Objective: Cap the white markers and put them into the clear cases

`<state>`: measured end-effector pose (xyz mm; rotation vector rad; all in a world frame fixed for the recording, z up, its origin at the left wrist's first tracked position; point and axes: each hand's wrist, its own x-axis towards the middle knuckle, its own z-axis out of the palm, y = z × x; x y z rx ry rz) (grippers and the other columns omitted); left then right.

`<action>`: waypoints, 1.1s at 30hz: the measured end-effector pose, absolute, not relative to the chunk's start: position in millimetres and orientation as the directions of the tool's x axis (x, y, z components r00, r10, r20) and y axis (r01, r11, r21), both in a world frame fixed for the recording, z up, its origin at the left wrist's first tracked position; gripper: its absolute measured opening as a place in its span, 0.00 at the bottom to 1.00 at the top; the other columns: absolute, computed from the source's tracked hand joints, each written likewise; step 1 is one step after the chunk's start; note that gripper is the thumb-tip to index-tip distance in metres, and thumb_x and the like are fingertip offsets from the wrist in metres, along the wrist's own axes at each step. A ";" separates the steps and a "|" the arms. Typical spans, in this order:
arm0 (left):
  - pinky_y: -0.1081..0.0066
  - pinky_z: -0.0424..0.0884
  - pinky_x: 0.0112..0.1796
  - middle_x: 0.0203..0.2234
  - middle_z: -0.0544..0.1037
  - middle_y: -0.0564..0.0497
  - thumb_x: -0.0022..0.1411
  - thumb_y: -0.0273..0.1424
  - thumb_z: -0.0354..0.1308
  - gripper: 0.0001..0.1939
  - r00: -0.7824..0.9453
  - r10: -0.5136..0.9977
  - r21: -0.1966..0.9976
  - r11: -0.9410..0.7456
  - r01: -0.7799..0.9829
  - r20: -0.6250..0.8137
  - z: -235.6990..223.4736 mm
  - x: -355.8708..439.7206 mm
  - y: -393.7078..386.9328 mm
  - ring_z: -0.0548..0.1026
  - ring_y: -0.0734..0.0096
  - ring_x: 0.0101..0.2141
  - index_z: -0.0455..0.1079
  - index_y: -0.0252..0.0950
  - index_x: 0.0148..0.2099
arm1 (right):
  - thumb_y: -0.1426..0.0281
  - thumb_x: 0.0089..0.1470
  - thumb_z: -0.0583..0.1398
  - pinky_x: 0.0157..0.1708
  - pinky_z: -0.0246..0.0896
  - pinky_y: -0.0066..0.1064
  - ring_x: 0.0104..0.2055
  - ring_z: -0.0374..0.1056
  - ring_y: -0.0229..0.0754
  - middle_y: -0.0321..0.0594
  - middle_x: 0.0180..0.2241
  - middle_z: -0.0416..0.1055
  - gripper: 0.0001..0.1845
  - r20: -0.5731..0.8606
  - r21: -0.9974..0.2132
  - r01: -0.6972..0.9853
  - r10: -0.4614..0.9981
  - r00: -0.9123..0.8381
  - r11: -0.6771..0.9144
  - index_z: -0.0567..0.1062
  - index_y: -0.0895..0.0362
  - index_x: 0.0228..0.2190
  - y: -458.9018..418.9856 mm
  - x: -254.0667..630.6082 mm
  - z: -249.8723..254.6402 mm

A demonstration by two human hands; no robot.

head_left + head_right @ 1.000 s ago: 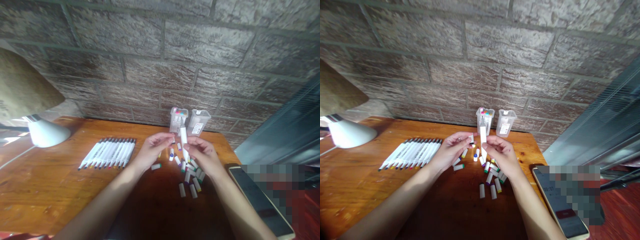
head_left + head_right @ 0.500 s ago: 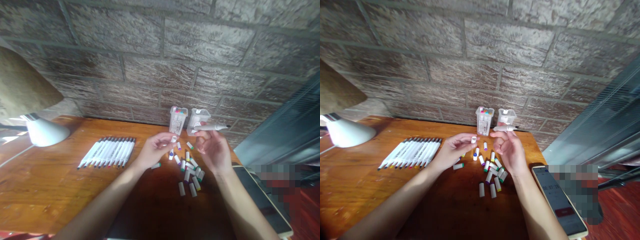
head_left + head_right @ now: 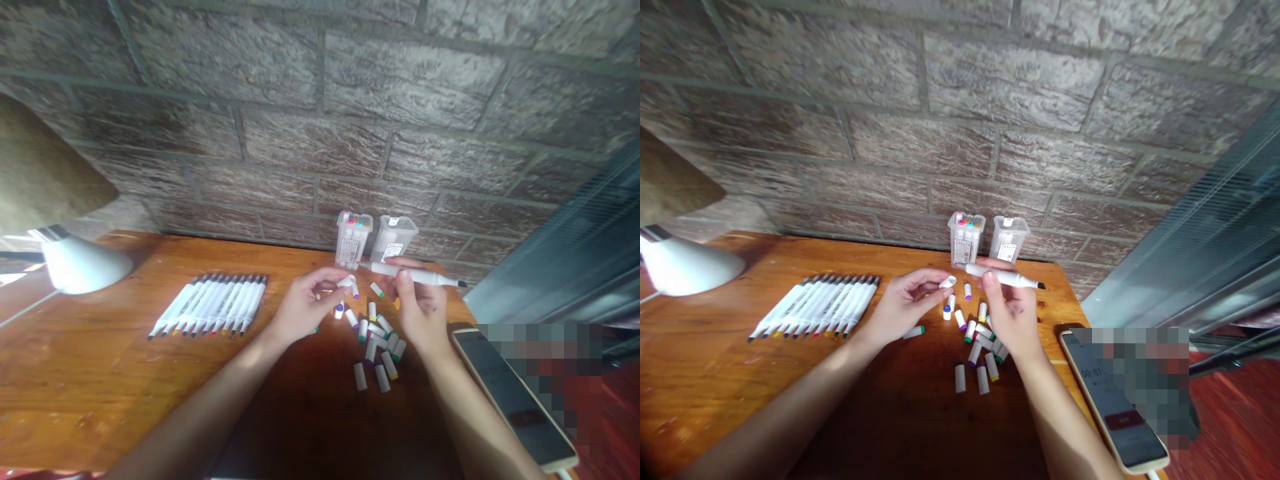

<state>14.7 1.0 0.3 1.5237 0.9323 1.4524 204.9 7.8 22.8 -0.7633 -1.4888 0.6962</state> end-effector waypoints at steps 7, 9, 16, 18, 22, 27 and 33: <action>0.72 0.75 0.42 0.38 0.83 0.49 0.57 0.31 0.67 0.11 0.065 0.918 0.919 -0.393 0.029 0.390 -0.2 12.8 3.2 0.80 0.68 0.38 0.76 0.34 0.43 | 0.66 0.62 0.59 0.38 0.70 0.34 0.37 0.75 0.42 0.41 0.38 0.77 0.08 0.695 -0.687 0.256 0.718 -0.042 0.680 0.77 0.55 0.37 8.6 206.2 15.7; 0.72 0.75 0.42 0.37 0.83 0.48 0.57 0.31 0.67 0.11 0.062 0.921 0.921 -0.387 0.045 0.384 -0.2 12.7 2.9 0.80 0.68 0.38 0.76 0.34 0.43 | 0.68 0.62 0.59 0.37 0.70 0.33 0.36 0.75 0.41 0.40 0.37 0.78 0.06 0.723 -0.634 0.311 0.685 -0.087 0.708 0.77 0.55 0.36 7.7 206.9 17.6; 0.73 0.74 0.43 0.39 0.83 0.48 0.58 0.31 0.67 0.12 0.071 0.916 0.914 -0.400 0.072 0.396 -0.7 12.3 1.8 0.79 0.69 0.39 0.77 0.34 0.44 | 0.71 0.61 0.60 0.37 0.70 0.32 0.38 0.76 0.42 0.40 0.37 0.79 0.05 0.788 -0.489 0.411 0.592 -0.172 0.770 0.77 0.55 0.34 5.1 204.7 21.0; 0.74 0.73 0.43 0.39 0.83 0.49 0.58 0.31 0.66 0.12 0.074 0.908 0.904 -0.417 0.093 0.412 -1.5 11.9 2.1 0.79 0.70 0.39 0.78 0.34 0.45 | 0.72 0.61 0.60 0.40 0.70 0.32 0.40 0.76 0.42 0.41 0.37 0.79 0.05 0.800 -0.448 0.431 0.566 -0.198 0.783 0.77 0.55 0.35 4.2 203.9 21.6; 0.74 0.74 0.43 0.39 0.83 0.49 0.59 0.32 0.66 0.12 0.068 0.906 0.898 -0.422 0.124 0.417 -2.7 11.5 2.1 0.80 0.69 0.39 0.78 0.35 0.45 | 0.72 0.60 0.60 0.42 0.70 0.34 0.39 0.76 0.43 0.42 0.36 0.79 0.05 0.834 -0.376 0.509 0.522 -0.179 0.774 0.77 0.56 0.35 4.2 206.7 25.8; 0.72 0.75 0.44 0.40 0.83 0.48 0.59 0.32 0.66 0.12 0.082 0.901 0.895 -0.433 0.110 0.426 -1.0 12.5 0.2 0.80 0.68 0.40 0.77 0.35 0.45 | 0.70 0.60 0.60 0.35 0.70 0.34 0.33 0.77 0.44 0.44 0.33 0.80 0.07 0.839 -0.450 0.589 0.544 0.021 0.671 0.79 0.57 0.33 9.2 215.0 26.8; 0.71 0.75 0.45 0.40 0.83 0.48 0.58 0.31 0.66 0.12 0.084 0.891 0.889 -0.452 0.076 0.446 -0.7 13.9 1.0 0.80 0.68 0.40 0.77 0.35 0.45 | 0.70 0.60 0.60 0.33 0.71 0.33 0.32 0.76 0.43 0.41 0.34 0.79 0.06 0.782 -0.579 0.438 0.621 0.057 0.688 0.79 0.55 0.35 7.2 212.6 16.2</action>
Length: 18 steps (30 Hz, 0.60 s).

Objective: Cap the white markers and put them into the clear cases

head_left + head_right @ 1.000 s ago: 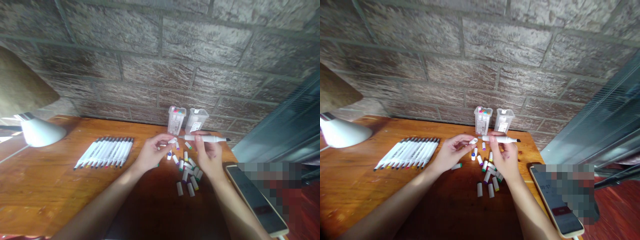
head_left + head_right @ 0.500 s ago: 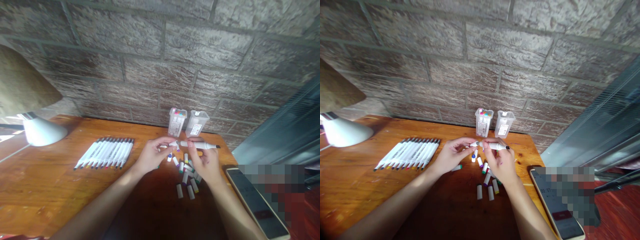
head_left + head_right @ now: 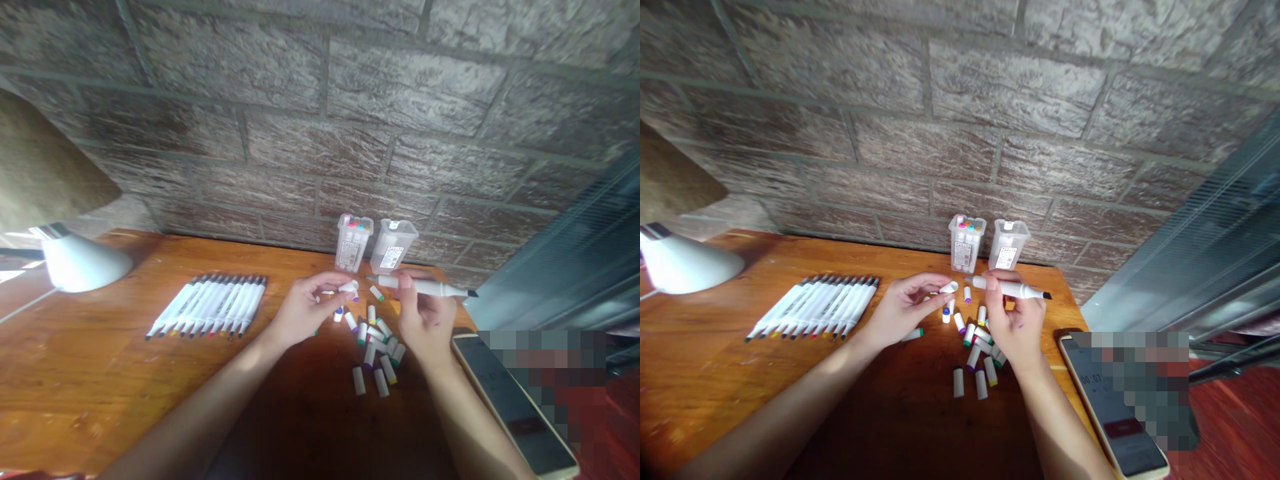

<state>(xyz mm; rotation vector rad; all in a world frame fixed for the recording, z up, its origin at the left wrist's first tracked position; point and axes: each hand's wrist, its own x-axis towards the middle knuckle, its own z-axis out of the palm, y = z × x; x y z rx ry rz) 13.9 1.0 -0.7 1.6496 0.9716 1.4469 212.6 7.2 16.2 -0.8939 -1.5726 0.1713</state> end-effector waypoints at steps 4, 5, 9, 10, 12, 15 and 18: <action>0.72 0.76 0.44 0.39 0.83 0.49 0.58 0.31 0.67 0.12 0.081 0.895 0.895 -0.443 0.060 0.438 -1.3 14.4 1.1 0.80 0.68 0.40 0.77 0.35 0.45 | 0.73 0.60 0.60 0.38 0.71 0.34 0.37 0.76 0.41 0.38 0.35 0.79 0.06 0.812 -0.516 0.413 0.582 -0.044 0.751 0.78 0.54 0.35 4.8 210.0 17.7; 0.72 0.76 0.44 0.39 0.83 0.49 0.57 0.31 0.67 0.12 0.077 0.897 0.896 -0.441 0.061 0.436 -1.4 14.5 1.0 0.80 0.69 0.39 0.77 0.35 0.44 | 0.74 0.59 0.60 0.38 0.71 0.33 0.37 0.76 0.41 0.38 0.35 0.79 0.05 0.822 -0.488 0.416 0.564 -0.075 0.767 0.77 0.54 0.34 4.3 209.4 19.2; 0.74 0.75 0.43 0.39 0.83 0.49 0.57 0.31 0.67 0.12 0.068 0.901 0.899 -0.434 0.067 0.429 -2.4 14.0 1.1 0.80 0.70 0.38 0.78 0.35 0.44 | 0.75 0.59 0.61 0.39 0.70 0.31 0.37 0.76 0.40 0.38 0.34 0.79 0.04 0.846 -0.381 0.442 0.499 -0.188 0.812 0.77 0.55 0.33 1.8 205.8 24.7; 0.74 0.75 0.42 0.39 0.84 0.50 0.57 0.31 0.67 0.12 0.071 0.901 0.899 -0.432 0.069 0.428 -2.4 13.7 1.1 0.80 0.70 0.38 0.78 0.36 0.44 | 0.74 0.58 0.61 0.39 0.70 0.31 0.36 0.76 0.40 0.38 0.34 0.79 0.04 0.849 -0.353 0.448 0.482 -0.216 0.822 0.76 0.55 0.33 1.4 205.0 25.7; 0.75 0.76 0.41 0.39 0.84 0.50 0.58 0.32 0.67 0.12 0.080 0.901 0.899 -0.432 0.074 0.426 -1.9 13.0 0.3 0.81 0.70 0.38 0.78 0.36 0.45 | 0.73 0.59 0.62 0.39 0.69 0.30 0.36 0.76 0.40 0.39 0.33 0.79 0.03 0.856 -0.306 0.475 0.456 -0.241 0.825 0.77 0.55 0.34 2.0 204.9 27.3; 0.73 0.76 0.43 0.40 0.84 0.50 0.58 0.32 0.67 0.11 0.091 0.896 0.895 -0.440 0.074 0.434 0.8 13.1 -2.6 0.81 0.69 0.40 0.79 0.37 0.44 | 0.71 0.60 0.61 0.38 0.69 0.31 0.35 0.75 0.41 0.41 0.34 0.80 0.05 0.880 -0.282 0.588 0.448 -0.156 0.758 0.78 0.56 0.37 7.6 211.0 29.1; 0.71 0.75 0.47 0.42 0.83 0.49 0.57 0.32 0.67 0.11 0.087 0.890 0.888 -0.454 0.073 0.447 3.6 14.4 -5.4 0.80 0.67 0.42 0.79 0.37 0.43 | 0.68 0.61 0.59 0.34 0.68 0.32 0.32 0.75 0.42 0.44 0.33 0.80 0.09 0.867 -0.372 0.677 0.498 0.009 0.635 0.79 0.58 0.36 16.4 220.7 28.7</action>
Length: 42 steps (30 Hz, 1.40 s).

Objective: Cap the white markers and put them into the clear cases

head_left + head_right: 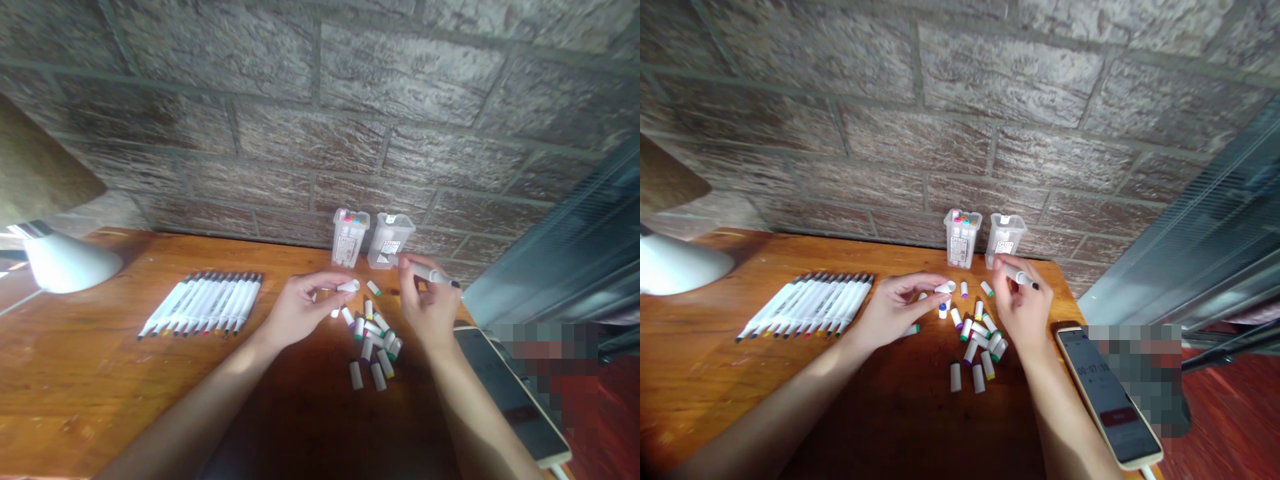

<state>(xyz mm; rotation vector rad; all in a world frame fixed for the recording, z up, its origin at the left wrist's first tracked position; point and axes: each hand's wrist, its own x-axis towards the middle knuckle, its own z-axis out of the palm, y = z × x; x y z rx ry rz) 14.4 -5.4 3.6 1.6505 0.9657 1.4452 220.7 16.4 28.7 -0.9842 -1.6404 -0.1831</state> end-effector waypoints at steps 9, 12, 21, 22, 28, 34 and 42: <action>0.70 0.76 0.43 0.38 0.83 0.47 0.54 0.32 0.69 0.11 0.082 0.888 0.890 -0.455 0.029 0.452 7.0 16.4 -3.7 0.80 0.67 0.38 0.77 0.33 0.40 | 0.58 0.59 0.61 0.26 0.66 0.29 0.27 0.73 0.39 0.43 0.32 0.78 0.16 0.553 -0.832 0.142 0.782 0.289 0.536 0.78 0.58 0.34 18.2 212.0 20.7; 0.71 0.76 0.43 0.36 0.83 0.47 0.53 0.32 0.70 0.11 0.093 0.887 0.891 -0.454 0.003 0.452 6.8 16.9 -4.0 0.80 0.68 0.37 0.76 0.33 0.38 | 0.57 0.56 0.63 0.23 0.62 0.26 0.23 0.68 0.36 0.34 0.22 0.72 0.16 0.450 -0.881 0.000 0.838 0.309 0.473 0.77 0.58 0.34 18.9 211.6 23.1; 0.70 0.78 0.42 0.35 0.83 0.49 0.51 0.32 0.72 0.14 0.072 0.928 0.930 -0.360 -0.073 0.365 8.7 18.2 -5.2 0.81 0.68 0.36 0.75 0.34 0.39 | 0.55 0.55 0.61 0.18 0.52 0.27 0.18 0.57 0.33 0.31 0.17 0.66 0.17 0.299 -0.914 -0.210 0.926 0.231 0.348 0.72 0.56 0.26 24.9 211.5 28.1; 0.69 0.78 0.42 0.35 0.83 0.49 0.51 0.32 0.71 0.15 0.074 0.936 0.937 -0.338 -0.087 0.344 9.4 18.2 -5.3 0.81 0.67 0.36 0.75 0.34 0.40 | 0.54 0.55 0.61 0.18 0.52 0.27 0.18 0.57 0.33 0.31 0.17 0.65 0.19 0.295 -0.918 -0.204 0.930 0.220 0.339 0.71 0.56 0.24 25.1 211.5 27.8; 0.64 0.76 0.49 0.36 0.84 0.49 0.53 0.34 0.70 0.15 0.062 0.949 0.943 -0.296 -0.151 0.308 10.9 18.1 -3.7 0.82 0.65 0.40 0.75 0.36 0.42 | 0.57 0.56 0.62 0.19 0.55 0.25 0.19 0.60 0.33 0.34 0.20 0.70 0.19 0.289 -0.957 -0.013 0.949 -0.129 0.290 0.73 0.57 0.22 16.6 210.0 27.6; 0.63 0.75 0.50 0.38 0.84 0.49 0.52 0.34 0.71 0.15 0.019 0.948 0.931 -0.309 -0.194 0.319 8.5 15.4 -1.5 0.81 0.65 0.42 0.76 0.36 0.42 | 0.60 0.56 0.63 0.22 0.58 0.24 0.21 0.62 0.33 0.33 0.22 0.72 0.14 0.288 -0.940 0.026 0.830 -0.479 0.341 0.76 0.58 0.27 2.4 205.9 31.6; 0.67 0.77 0.47 0.37 0.84 0.50 0.53 0.33 0.71 0.14 0.064 0.952 0.897 -0.259 -0.358 0.300 5.7 10.8 -3.1 0.82 0.67 0.39 0.79 0.39 0.43 | 0.60 0.62 0.59 0.23 0.59 0.23 0.24 0.64 0.32 0.37 0.30 0.75 0.14 0.195 -0.972 -0.050 0.676 -0.711 0.228 0.78 0.58 0.39 -0.2 215.7 29.7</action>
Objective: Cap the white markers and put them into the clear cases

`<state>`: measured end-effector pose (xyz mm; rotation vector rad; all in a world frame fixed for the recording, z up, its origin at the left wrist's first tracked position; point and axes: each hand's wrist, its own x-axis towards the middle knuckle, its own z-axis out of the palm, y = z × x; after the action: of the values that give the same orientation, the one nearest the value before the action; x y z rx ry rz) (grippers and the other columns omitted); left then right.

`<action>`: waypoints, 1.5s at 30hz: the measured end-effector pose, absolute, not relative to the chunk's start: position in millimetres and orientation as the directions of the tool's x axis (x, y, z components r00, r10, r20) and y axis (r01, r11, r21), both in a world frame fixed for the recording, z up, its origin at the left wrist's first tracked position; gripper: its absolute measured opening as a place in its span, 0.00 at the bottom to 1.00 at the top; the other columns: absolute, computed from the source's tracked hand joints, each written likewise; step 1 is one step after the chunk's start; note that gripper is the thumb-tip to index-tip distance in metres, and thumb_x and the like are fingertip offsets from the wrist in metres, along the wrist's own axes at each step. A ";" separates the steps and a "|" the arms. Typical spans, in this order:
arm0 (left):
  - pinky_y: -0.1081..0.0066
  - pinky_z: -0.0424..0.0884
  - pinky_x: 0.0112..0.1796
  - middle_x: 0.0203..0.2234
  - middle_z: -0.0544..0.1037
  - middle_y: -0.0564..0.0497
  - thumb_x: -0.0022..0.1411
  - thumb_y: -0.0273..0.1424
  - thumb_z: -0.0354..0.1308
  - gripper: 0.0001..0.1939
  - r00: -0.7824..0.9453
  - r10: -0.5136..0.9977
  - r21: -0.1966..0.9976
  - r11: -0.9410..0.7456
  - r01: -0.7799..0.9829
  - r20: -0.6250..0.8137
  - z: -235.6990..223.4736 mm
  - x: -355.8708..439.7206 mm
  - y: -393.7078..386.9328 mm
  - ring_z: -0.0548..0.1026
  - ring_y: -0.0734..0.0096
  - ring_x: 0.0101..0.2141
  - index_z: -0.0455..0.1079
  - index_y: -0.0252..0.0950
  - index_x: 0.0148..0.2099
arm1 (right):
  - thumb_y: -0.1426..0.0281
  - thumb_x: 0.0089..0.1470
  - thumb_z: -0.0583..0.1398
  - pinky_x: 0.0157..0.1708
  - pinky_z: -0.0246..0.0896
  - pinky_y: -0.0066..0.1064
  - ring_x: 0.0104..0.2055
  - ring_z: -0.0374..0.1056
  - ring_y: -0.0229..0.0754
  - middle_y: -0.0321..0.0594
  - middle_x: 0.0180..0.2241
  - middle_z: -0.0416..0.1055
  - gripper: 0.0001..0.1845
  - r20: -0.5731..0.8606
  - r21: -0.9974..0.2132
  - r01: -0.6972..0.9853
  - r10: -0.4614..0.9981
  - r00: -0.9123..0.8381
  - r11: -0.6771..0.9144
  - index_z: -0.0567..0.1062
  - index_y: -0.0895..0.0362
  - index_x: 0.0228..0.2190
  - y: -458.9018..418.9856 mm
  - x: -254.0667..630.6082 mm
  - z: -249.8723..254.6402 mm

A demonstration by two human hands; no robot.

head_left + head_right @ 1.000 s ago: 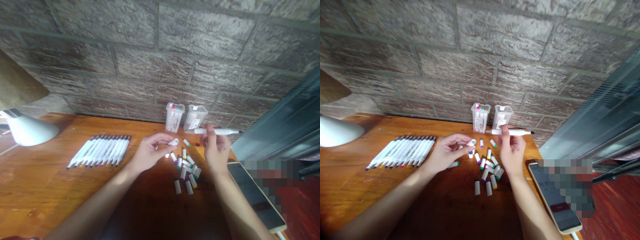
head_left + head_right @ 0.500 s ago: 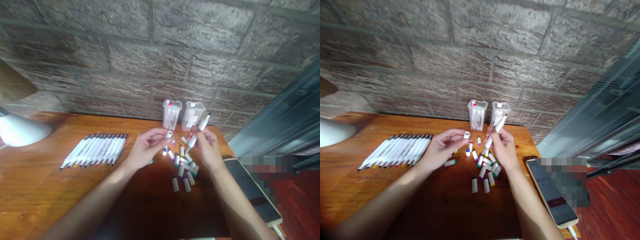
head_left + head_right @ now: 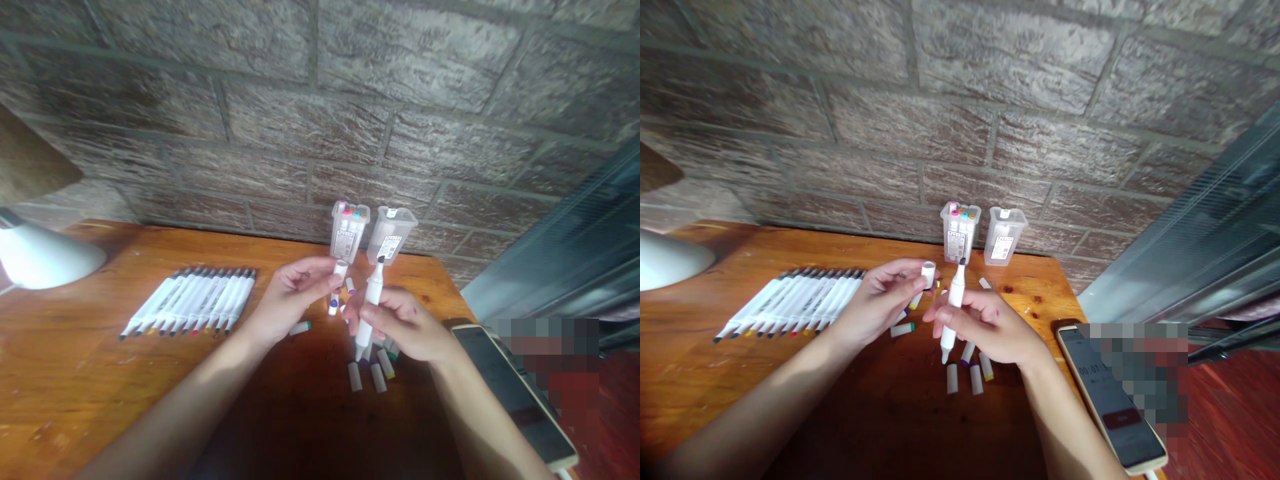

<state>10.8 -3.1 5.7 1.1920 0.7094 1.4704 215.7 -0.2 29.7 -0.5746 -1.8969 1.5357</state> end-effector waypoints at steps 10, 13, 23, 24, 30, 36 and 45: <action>0.66 0.77 0.46 0.39 0.84 0.48 0.53 0.34 0.71 0.14 0.080 0.951 0.901 -0.253 -0.352 0.298 5.8 11.0 -3.4 0.82 0.66 0.39 0.79 0.40 0.44 | 0.61 0.64 0.57 0.29 0.65 0.25 0.30 0.70 0.35 0.38 0.31 0.76 0.14 0.136 -0.982 -0.025 0.607 -0.783 0.187 0.76 0.58 0.37 -5.1 216.3 37.6; 0.67 0.77 0.46 0.39 0.84 0.49 0.53 0.33 0.71 0.14 0.086 0.950 0.898 -0.252 -0.361 0.302 6.0 11.2 -3.6 0.82 0.66 0.39 0.80 0.40 0.43 | 0.62 0.64 0.57 0.30 0.65 0.26 0.31 0.71 0.35 0.38 0.31 0.76 0.13 0.143 -0.986 -0.061 0.581 -0.801 0.158 0.76 0.58 0.37 -4.9 216.9 38.0; 0.66 0.76 0.48 0.41 0.84 0.49 0.54 0.32 0.71 0.14 0.079 0.950 0.903 -0.258 -0.343 0.301 4.2 10.7 -3.3 0.81 0.67 0.40 0.80 0.41 0.44 | 0.65 0.64 0.56 0.34 0.67 0.28 0.31 0.70 0.36 0.38 0.31 0.75 0.13 0.167 -0.981 -0.083 0.555 -0.815 0.174 0.76 0.58 0.33 -5.1 215.7 41.9; 0.66 0.76 0.48 0.41 0.84 0.49 0.53 0.32 0.71 0.14 0.078 0.950 0.902 -0.259 -0.345 0.303 4.2 10.7 -3.2 0.81 0.67 0.39 0.80 0.41 0.44 | 0.64 0.64 0.56 0.34 0.67 0.28 0.31 0.70 0.36 0.38 0.31 0.75 0.13 0.166 -0.981 -0.077 0.556 -0.814 0.180 0.76 0.58 0.32 -5.1 215.6 41.9; 0.69 0.76 0.47 0.40 0.84 0.48 0.54 0.32 0.71 0.14 0.077 0.956 0.905 -0.241 -0.351 0.284 5.2 10.9 -4.2 0.81 0.69 0.39 0.80 0.39 0.44 | 0.62 0.63 0.58 0.31 0.65 0.25 0.31 0.69 0.35 0.40 0.30 0.74 0.16 0.171 -0.976 -0.061 0.561 -0.810 0.209 0.77 0.61 0.31 -3.3 215.3 40.3; 0.72 0.75 0.45 0.38 0.84 0.50 0.53 0.32 0.71 0.13 0.078 0.957 0.903 -0.236 -0.360 0.281 7.0 11.0 -5.1 0.81 0.71 0.37 0.80 0.40 0.43 | 0.62 0.58 0.64 0.30 0.65 0.25 0.29 0.68 0.34 0.39 0.28 0.74 0.13 0.176 -0.981 -0.096 0.561 -0.809 0.169 0.78 0.61 0.30 -2.2 214.3 38.9; 0.72 0.76 0.44 0.36 0.84 0.52 0.53 0.30 0.71 0.13 0.084 0.960 0.898 -0.217 -0.383 0.268 7.3 11.5 -5.1 0.81 0.71 0.37 0.80 0.40 0.43 | 0.70 0.50 0.69 0.29 0.66 0.23 0.27 0.69 0.33 0.36 0.28 0.75 0.06 0.153 -0.988 -0.138 0.626 -0.765 0.073 0.79 0.59 0.29 -0.2 214.8 32.2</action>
<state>11.5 -5.1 7.3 1.1540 0.6988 1.4399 214.8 -0.2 32.2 -0.4835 -1.7929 1.7494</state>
